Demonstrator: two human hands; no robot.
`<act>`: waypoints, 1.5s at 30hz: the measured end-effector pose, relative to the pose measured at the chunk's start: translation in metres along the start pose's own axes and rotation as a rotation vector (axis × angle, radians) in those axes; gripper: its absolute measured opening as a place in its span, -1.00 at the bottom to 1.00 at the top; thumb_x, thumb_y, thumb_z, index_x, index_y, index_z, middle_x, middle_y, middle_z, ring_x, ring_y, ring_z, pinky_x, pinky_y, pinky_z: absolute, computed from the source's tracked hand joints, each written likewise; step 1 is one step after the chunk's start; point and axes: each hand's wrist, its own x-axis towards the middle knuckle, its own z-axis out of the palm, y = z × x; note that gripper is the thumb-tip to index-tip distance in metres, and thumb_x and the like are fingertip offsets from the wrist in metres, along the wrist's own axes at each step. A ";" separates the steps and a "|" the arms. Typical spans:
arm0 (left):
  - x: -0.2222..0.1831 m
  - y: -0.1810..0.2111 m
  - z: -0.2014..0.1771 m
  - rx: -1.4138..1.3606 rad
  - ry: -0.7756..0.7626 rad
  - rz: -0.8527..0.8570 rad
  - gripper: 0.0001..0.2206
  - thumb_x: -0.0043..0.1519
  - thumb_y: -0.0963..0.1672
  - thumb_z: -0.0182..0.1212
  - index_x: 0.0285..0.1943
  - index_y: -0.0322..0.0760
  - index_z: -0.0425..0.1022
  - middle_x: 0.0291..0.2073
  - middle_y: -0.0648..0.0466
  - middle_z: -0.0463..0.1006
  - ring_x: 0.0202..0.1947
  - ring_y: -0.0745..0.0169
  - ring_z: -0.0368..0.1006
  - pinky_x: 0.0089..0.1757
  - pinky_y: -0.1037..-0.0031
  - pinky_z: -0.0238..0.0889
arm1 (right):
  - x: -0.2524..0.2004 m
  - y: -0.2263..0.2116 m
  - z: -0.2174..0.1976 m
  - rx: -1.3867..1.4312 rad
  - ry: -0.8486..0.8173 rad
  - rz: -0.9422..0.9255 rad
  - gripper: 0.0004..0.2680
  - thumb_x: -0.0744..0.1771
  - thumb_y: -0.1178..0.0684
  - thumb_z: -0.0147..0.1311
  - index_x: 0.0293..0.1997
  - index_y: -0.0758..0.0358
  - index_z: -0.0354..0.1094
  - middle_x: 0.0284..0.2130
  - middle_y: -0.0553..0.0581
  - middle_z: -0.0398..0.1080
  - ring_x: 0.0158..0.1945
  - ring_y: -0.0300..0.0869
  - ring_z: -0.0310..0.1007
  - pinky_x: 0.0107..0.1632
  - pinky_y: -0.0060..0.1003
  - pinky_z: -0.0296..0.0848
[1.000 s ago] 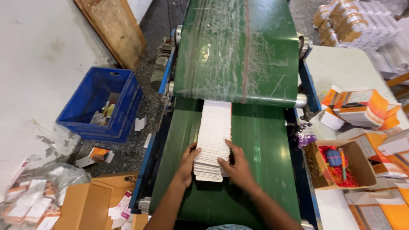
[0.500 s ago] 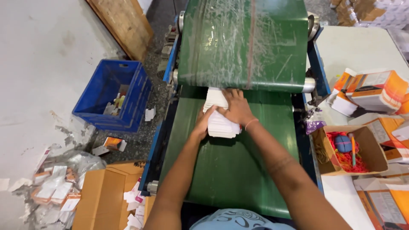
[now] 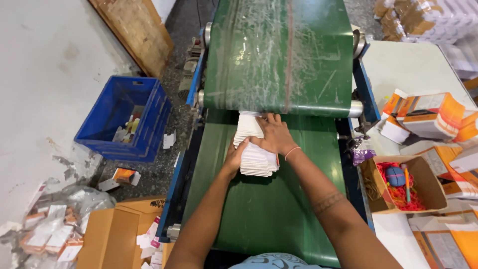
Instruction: The recorder is shown packing folded cardboard boxes onto a conveyor belt and into larger shipping containers.
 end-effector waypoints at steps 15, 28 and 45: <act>-0.023 -0.025 -0.019 0.142 -0.006 0.008 -0.33 0.27 -0.16 0.18 0.59 -0.05 0.02 0.41 -0.01 0.29 0.32 0.14 0.28 0.22 0.33 0.20 | -0.026 -0.002 0.004 0.017 -0.009 -0.080 -0.33 0.21 -0.46 0.09 0.30 0.30 0.29 0.36 0.41 0.08 0.29 0.29 0.12 0.24 0.13 0.26; -0.180 0.122 0.057 1.379 -0.677 -0.067 -0.21 0.26 -0.05 0.28 0.64 0.15 -0.15 0.30 -0.37 0.25 0.25 -0.41 0.28 0.20 0.10 0.20 | -0.236 -0.024 -0.006 0.588 0.413 -0.102 -0.17 0.10 -0.40 0.50 0.27 0.33 0.01 0.26 0.48 0.09 0.40 0.32 0.09 0.36 0.18 0.12; -0.038 0.063 0.137 1.097 -0.606 0.469 0.33 -0.34 0.03 0.74 0.56 -0.36 -0.20 0.42 -0.35 0.13 0.39 -0.38 0.12 0.25 0.10 0.08 | -0.171 0.058 -0.079 0.321 0.290 -0.066 -0.21 0.05 -0.39 0.44 0.38 0.05 0.22 0.31 0.61 0.05 0.18 0.40 0.32 0.18 0.08 0.35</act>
